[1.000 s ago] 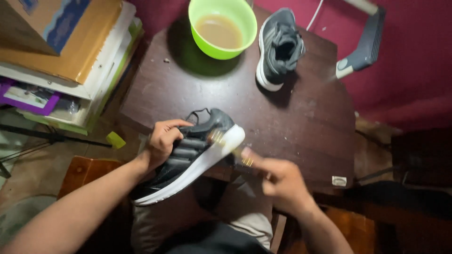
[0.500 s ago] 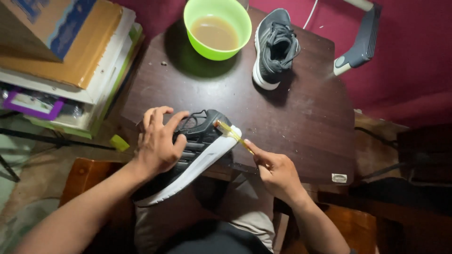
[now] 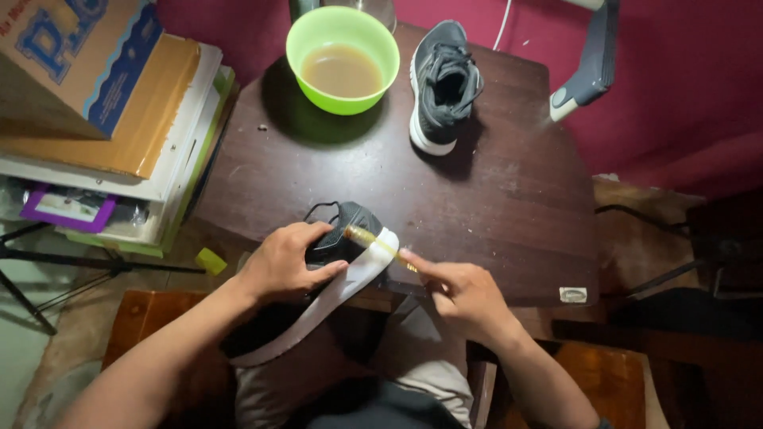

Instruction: Cleaning the midsole of a black sneaker using a toothbrush and a bowl of cleaning solution.

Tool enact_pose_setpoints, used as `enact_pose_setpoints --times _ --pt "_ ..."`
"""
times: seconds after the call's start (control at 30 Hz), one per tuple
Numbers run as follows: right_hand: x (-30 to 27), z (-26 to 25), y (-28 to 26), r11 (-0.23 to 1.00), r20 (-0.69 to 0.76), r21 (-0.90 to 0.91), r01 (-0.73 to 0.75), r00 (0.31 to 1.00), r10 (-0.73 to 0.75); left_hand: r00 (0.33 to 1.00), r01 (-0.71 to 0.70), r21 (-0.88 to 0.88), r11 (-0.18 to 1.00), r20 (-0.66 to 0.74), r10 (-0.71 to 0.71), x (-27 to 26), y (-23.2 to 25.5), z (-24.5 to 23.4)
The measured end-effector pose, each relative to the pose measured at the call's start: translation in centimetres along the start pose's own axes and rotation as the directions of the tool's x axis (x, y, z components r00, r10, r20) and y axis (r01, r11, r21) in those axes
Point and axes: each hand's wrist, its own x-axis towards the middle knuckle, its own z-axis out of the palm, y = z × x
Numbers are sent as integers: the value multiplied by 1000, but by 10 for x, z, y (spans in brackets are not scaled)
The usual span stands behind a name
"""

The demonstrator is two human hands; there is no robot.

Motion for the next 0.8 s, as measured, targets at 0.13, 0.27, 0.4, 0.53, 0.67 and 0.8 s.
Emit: enact_pose_setpoints --times 0.13,0.27,0.4,0.53,0.67,0.8 --pt "8 -9 8 979 -81 -116 -170 984 161 997 75 -89 993 -17 -76 -1 -3 0" --pt "7 -11 10 989 -10 145 7 1000 -6 992 104 -169 980 -49 -114 -3 -6 4" --pt "11 -16 1 948 2 310 74 997 -79 993 77 -170 982 -80 -91 -2 -1 4" --pt "9 -8 14 992 -23 89 94 995 -93 994 67 -155 986 -77 -80 -8 1 6" --pt "7 1 22 972 -18 122 201 980 -201 988 53 -125 991 -135 -70 -9 6 5" --pt "15 -4 26 985 -104 -28 173 979 -175 982 68 -71 995 -173 -79 -9 24 -2"
